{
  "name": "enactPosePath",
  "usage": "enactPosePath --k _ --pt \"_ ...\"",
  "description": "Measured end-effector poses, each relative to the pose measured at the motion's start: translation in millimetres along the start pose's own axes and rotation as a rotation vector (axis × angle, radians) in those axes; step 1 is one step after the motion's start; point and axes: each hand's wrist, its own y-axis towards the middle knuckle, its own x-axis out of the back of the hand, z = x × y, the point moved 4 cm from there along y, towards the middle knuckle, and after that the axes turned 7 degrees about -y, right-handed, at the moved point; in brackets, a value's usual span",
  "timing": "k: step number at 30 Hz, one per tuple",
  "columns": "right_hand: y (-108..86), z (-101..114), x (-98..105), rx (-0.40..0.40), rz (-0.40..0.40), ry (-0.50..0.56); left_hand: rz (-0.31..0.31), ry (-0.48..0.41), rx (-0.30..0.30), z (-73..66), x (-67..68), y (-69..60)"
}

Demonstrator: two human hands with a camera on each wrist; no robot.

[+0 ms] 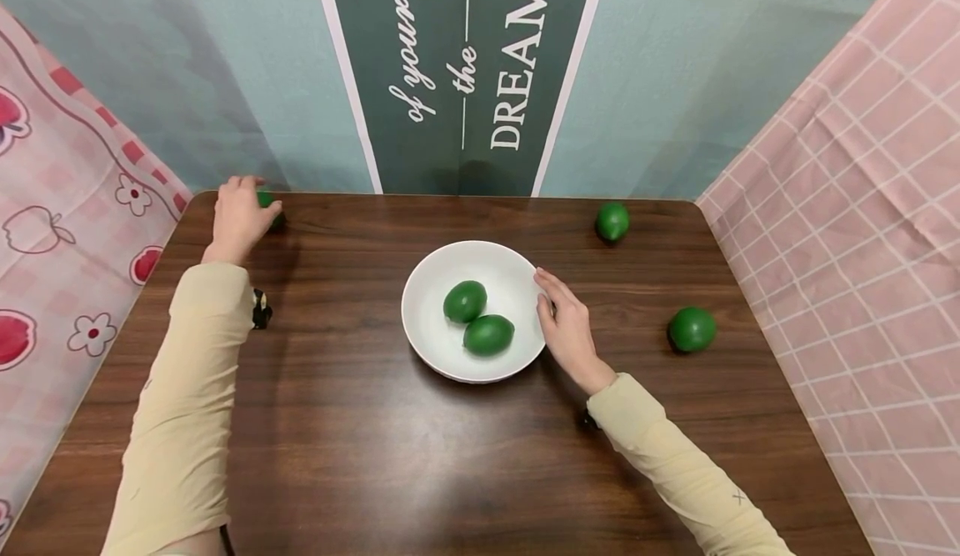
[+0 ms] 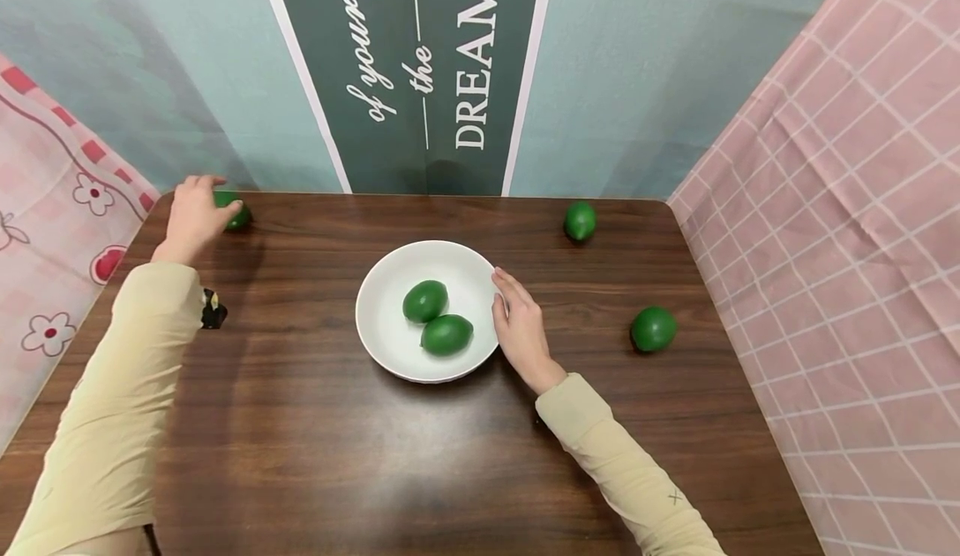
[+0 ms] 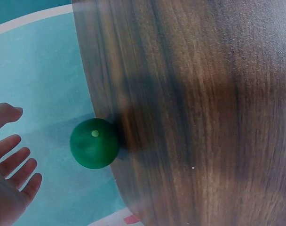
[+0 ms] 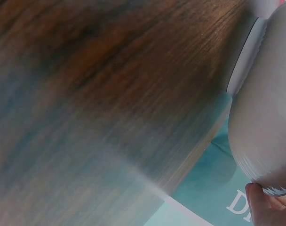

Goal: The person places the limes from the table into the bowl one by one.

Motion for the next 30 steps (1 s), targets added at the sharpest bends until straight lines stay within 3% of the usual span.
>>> enactPosePath --k 18,30 --pt "0.8 0 0 0.002 0.003 0.011 0.001 -0.051 0.113 24.5 -14.7 12.5" --pt "1.1 0 0 0.013 -0.008 0.014 -0.003 -0.078 0.125 33.9 -26.4 16.0"
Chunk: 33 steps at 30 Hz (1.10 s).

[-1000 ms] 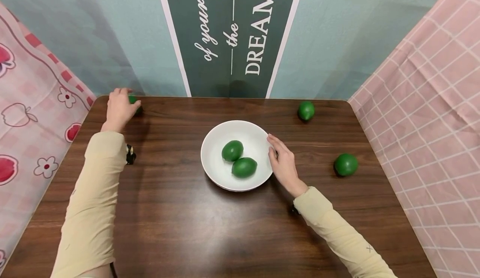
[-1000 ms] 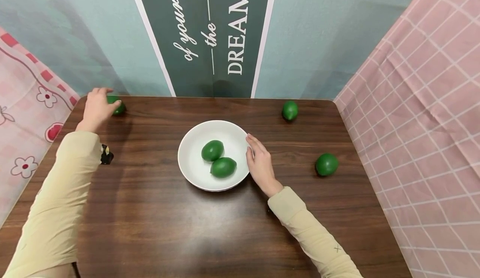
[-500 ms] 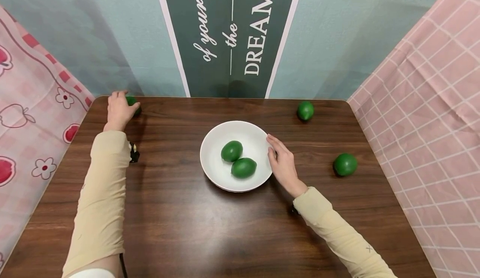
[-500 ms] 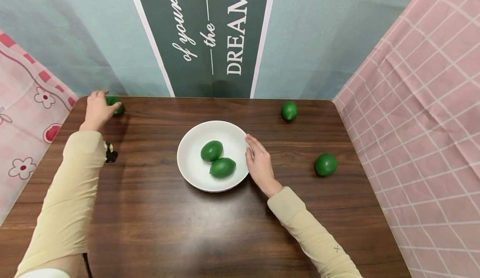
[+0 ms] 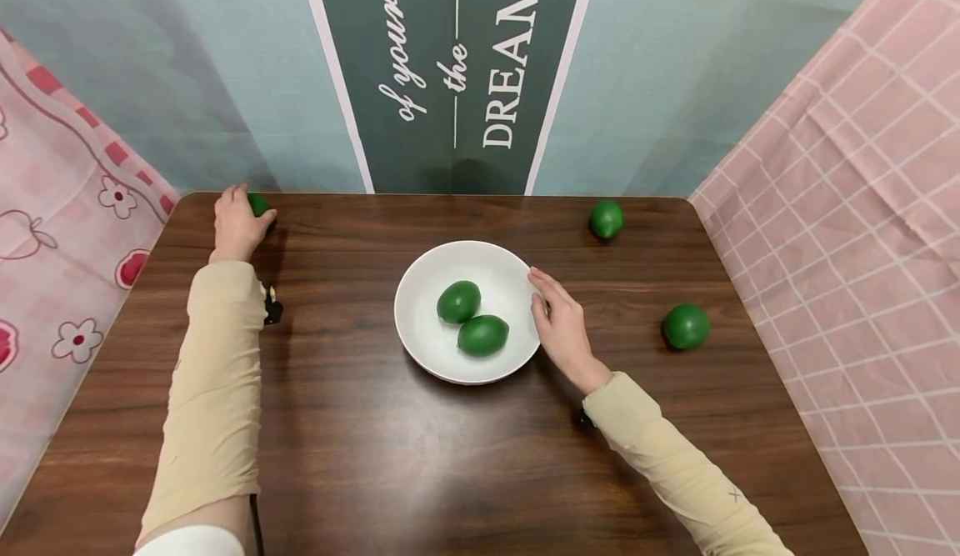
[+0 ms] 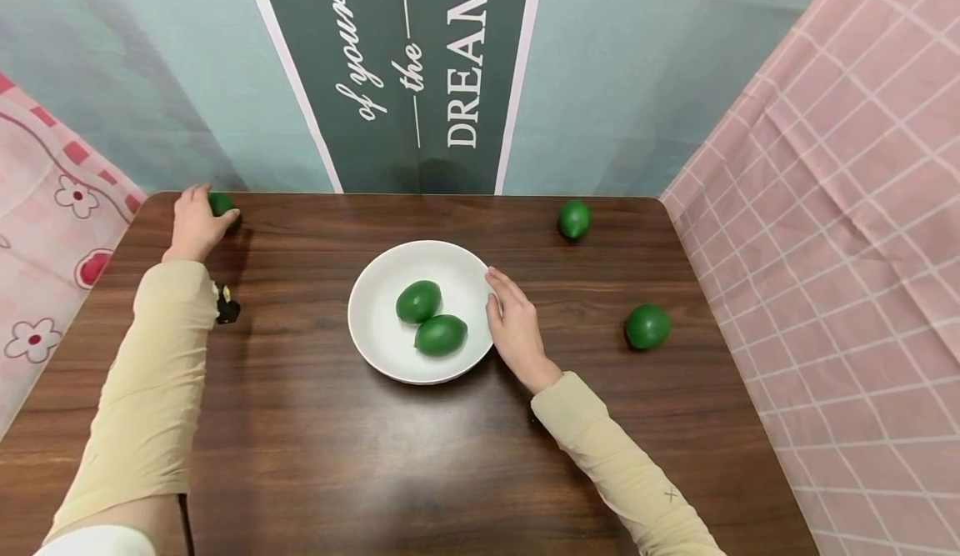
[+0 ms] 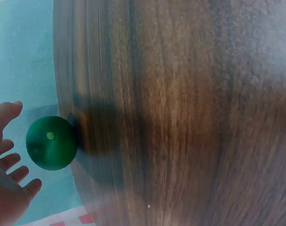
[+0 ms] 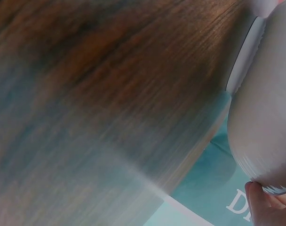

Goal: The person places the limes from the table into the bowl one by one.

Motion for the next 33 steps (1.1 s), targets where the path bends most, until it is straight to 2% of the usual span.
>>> enactPosePath --k 4,9,20,33 --pt "-0.1 1 0 -0.010 0.007 0.002 0.008 0.000 -0.004 6.3 -0.3 1.8" --pt "-0.1 2 0 -0.006 0.005 -0.010 0.046 0.005 -0.005 11.1 -0.4 3.9" --pt "0.1 1 -1 0.000 -0.004 -0.010 0.123 0.020 -0.015 11.1 -6.3 8.0" --pt "-0.5 0 -1 0.007 -0.015 -0.012 0.120 0.065 0.018 6.0 -7.5 3.8"
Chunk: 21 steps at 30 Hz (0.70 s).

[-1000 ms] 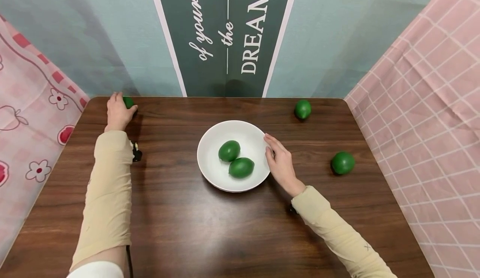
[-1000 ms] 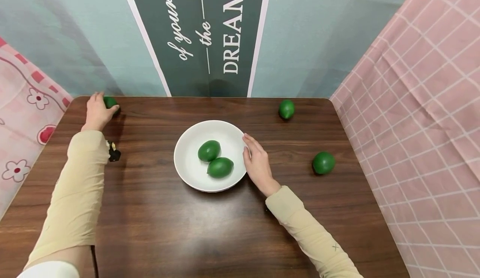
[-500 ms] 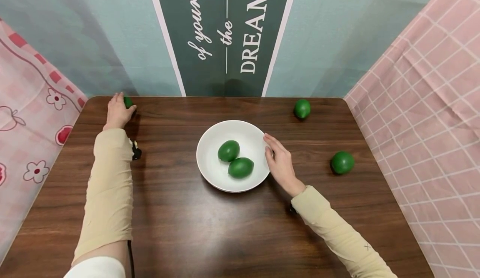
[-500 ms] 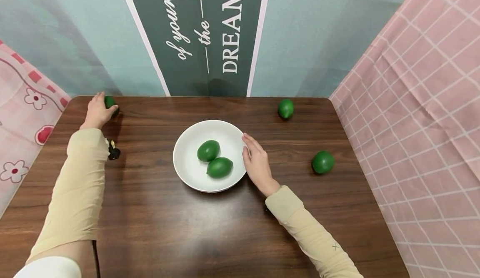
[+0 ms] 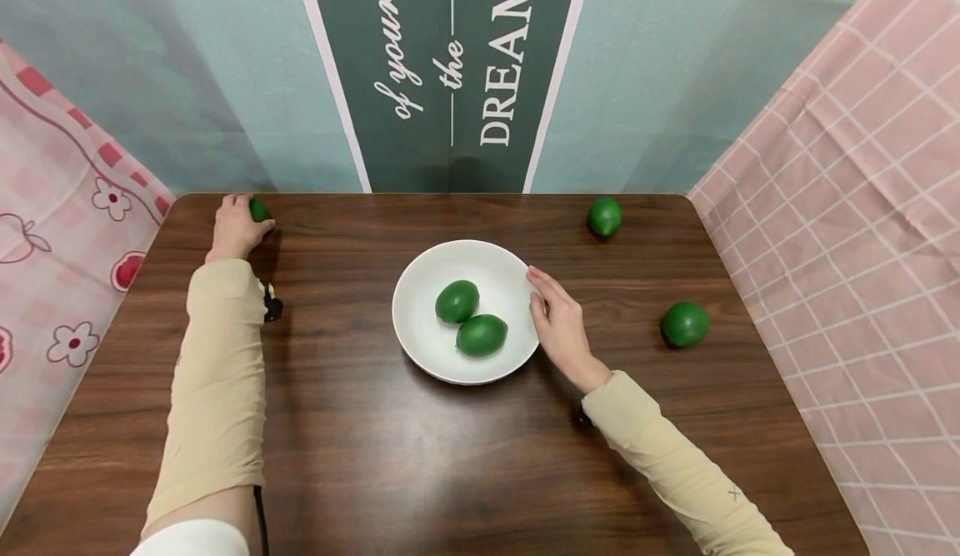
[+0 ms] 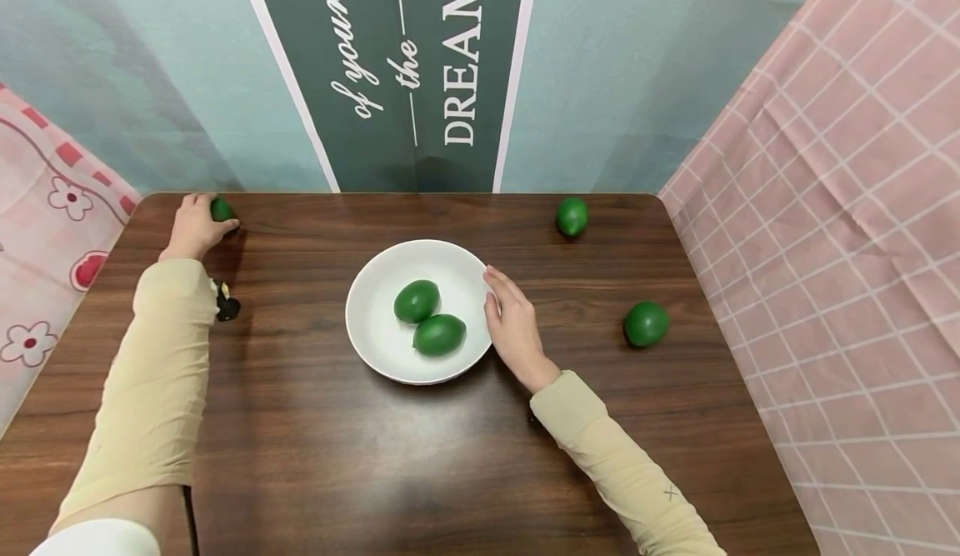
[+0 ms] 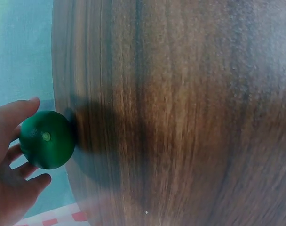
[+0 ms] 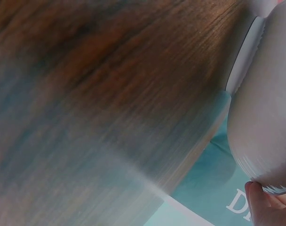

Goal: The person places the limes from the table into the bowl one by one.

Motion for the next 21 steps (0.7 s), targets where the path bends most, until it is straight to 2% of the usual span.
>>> enactPosePath --k 10,16,21 --pt "-0.3 1 0 0.000 0.002 0.012 0.017 0.020 -0.005 2.7 0.5 -3.1" --pt "-0.8 2 -1 -0.004 0.014 0.008 0.041 0.031 -0.042 3.0 2.8 -10.4" --pt "-0.3 2 0 -0.002 0.011 0.002 0.046 0.025 -0.092 0.2 -0.3 -14.0"
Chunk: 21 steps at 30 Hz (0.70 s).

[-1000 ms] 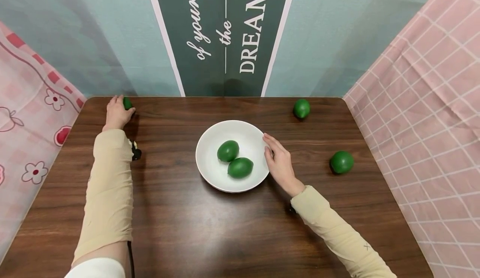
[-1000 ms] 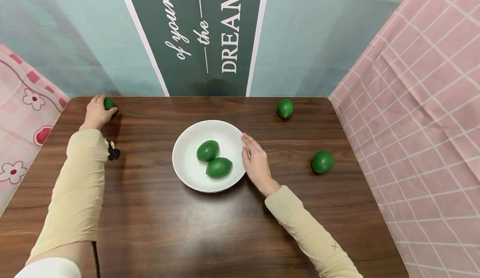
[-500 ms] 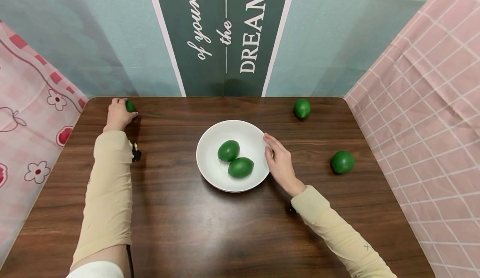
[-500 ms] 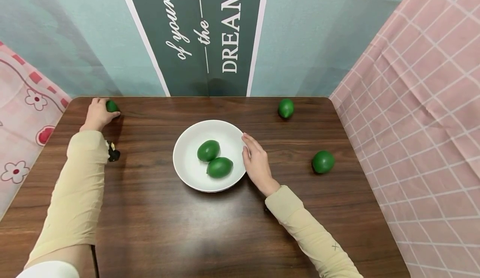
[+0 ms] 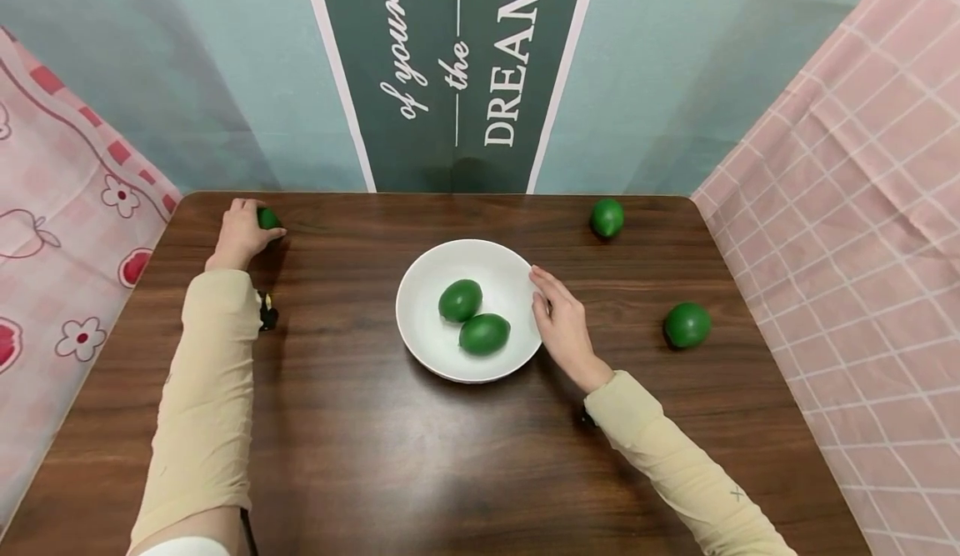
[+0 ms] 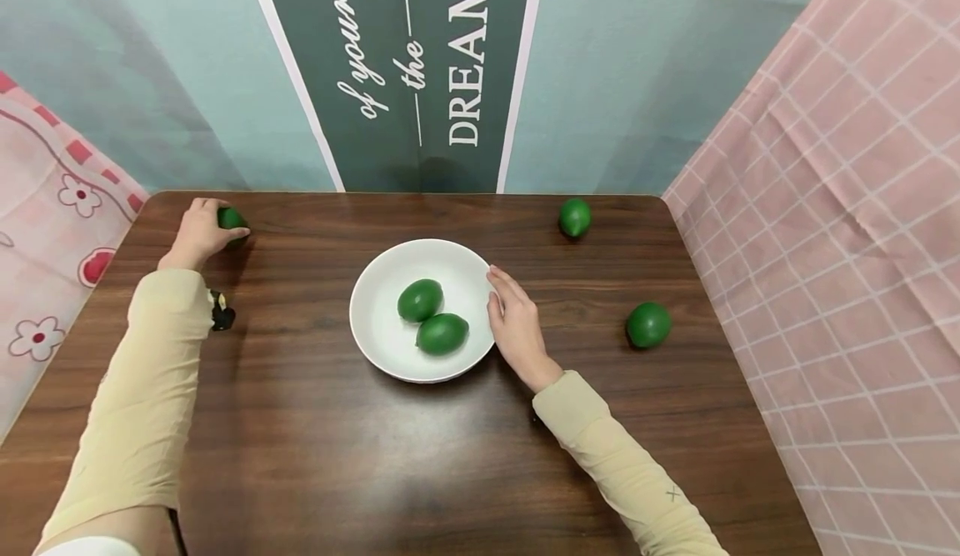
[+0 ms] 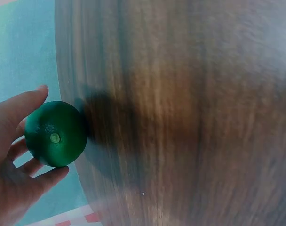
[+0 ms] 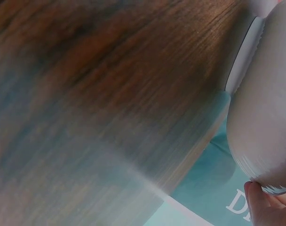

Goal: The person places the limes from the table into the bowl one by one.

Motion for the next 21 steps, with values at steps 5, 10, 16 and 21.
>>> enactPosePath --k 5,10,16,21 --pt "0.5 -1 0 -0.003 0.007 0.000 0.010 0.005 -0.034 -1.3 -4.6 -0.9" --pt "0.8 -1 1 -0.004 0.005 0.002 0.034 0.029 -0.044 -1.3 -4.8 -1.9" --pt "2.2 -1 1 -0.005 0.005 0.002 0.128 0.040 -0.033 -3.8 -5.8 -6.4" --pt "3.2 0 2 -0.017 0.016 -0.003 0.197 0.017 -0.014 -2.7 -12.8 -9.9"
